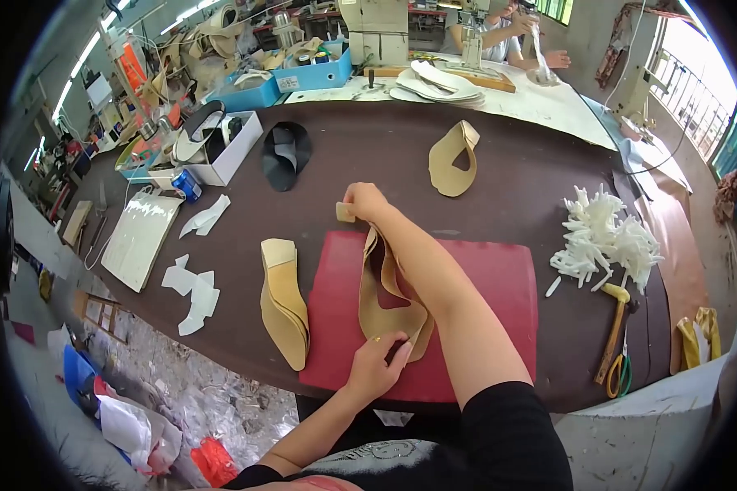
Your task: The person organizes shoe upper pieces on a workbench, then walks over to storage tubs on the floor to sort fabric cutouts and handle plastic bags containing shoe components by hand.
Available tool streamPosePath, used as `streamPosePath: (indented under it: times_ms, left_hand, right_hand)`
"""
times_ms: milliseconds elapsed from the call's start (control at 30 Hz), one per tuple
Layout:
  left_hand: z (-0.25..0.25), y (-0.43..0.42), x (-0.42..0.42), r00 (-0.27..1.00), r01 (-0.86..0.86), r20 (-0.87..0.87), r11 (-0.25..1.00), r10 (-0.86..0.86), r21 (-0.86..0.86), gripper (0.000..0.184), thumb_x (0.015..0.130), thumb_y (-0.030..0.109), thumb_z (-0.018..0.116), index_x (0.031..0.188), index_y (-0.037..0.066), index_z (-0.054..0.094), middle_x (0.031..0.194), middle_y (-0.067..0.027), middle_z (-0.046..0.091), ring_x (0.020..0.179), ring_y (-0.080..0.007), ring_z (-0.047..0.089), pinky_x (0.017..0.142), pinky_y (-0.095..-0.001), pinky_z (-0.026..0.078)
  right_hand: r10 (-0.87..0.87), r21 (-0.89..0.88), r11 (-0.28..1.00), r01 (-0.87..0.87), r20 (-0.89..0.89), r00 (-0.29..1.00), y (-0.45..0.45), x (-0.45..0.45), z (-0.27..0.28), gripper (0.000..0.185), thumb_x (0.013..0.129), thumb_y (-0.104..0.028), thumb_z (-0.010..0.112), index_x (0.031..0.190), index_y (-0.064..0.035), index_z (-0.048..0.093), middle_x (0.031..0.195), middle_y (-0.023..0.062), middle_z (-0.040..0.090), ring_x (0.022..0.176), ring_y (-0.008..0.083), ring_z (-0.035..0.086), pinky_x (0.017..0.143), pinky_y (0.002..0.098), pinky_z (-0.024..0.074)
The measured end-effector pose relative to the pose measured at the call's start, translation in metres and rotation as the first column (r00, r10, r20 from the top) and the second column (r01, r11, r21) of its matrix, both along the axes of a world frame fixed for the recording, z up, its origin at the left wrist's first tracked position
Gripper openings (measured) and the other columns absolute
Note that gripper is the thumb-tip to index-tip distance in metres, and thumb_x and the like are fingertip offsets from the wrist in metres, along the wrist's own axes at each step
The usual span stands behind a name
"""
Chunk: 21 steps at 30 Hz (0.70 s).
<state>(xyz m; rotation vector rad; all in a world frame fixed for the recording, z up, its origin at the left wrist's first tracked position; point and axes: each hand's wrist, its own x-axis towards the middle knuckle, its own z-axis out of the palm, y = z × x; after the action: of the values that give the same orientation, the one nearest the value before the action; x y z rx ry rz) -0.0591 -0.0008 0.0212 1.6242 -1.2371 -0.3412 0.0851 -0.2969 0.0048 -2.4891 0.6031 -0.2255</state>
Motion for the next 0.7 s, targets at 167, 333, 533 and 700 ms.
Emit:
streamPosePath:
  times_ms: [167, 333, 533, 700]
  left_hand:
    - [0.000, 0.009, 0.004, 1.000, 0.003, -0.026, 0.999, -0.002, 0.038, 0.017, 0.079, 0.006, 0.062, 0.095, 0.002, 0.060, 0.085, -0.0091, 0.066, 0.072, -0.0262, 0.061, 0.064, -0.0309, 0.048]
    - [-0.007, 0.002, 0.004, 0.999, -0.006, 0.040, 1.000, 0.006, 0.013, 0.016, 0.078, 0.007, 0.064, 0.092, 0.001, 0.063, 0.079, -0.0076, 0.064, 0.063, -0.0206, 0.057, 0.058, -0.0271, 0.046]
    - [-0.001, -0.005, 0.004, 1.000, 0.011, 0.002, 0.998, -0.011, 0.060, 0.015, 0.077, 0.008, 0.064, 0.091, 0.004, 0.063, 0.081, -0.0067, 0.065, 0.067, -0.0232, 0.059, 0.061, -0.0294, 0.047]
    - [0.001, -0.012, 0.003, 0.999, -0.020, 0.028, 0.999, 0.019, 0.031, 0.012, 0.077, 0.007, 0.064, 0.089, 0.002, 0.063, 0.079, -0.0072, 0.065, 0.063, -0.0212, 0.058, 0.057, -0.0279, 0.046]
  right_hand:
    - [-0.383, 0.739, 0.671, 0.056, 0.281, 0.880, -0.029, -0.068, 0.041, 0.012, 0.080, -0.007, 0.061, 0.090, 0.0002, 0.064, 0.072, 0.0060, 0.062, 0.061, 0.0109, 0.057, 0.057, 0.0206, 0.0474]
    - [-0.486, 0.681, 0.600, 0.420, -0.107, 0.867, -0.129, -0.169, 0.056, 0.013, 0.081, -0.003, 0.060, 0.093, 0.0019, 0.064, 0.075, 0.0103, 0.064, 0.063, 0.0153, 0.061, 0.057, 0.0213, 0.0512]
    - [-0.782, 0.717, 0.603, 0.348, 0.446, 0.437, -0.193, -0.192, 0.132, 0.066, 0.082, -0.013, 0.066, 0.133, 0.0126, 0.031, 0.111, 0.0227, 0.058, 0.101, 0.0209, 0.059, 0.080, 0.0250, 0.0520]
    - [-0.452, 0.615, 0.773, 0.155, 0.362, 0.816, -0.110, -0.184, 0.132, 0.044, 0.085, -0.012, 0.063, 0.120, 0.0096, 0.051, 0.102, 0.0163, 0.064, 0.086, 0.0193, 0.065, 0.076, 0.0250, 0.0526]
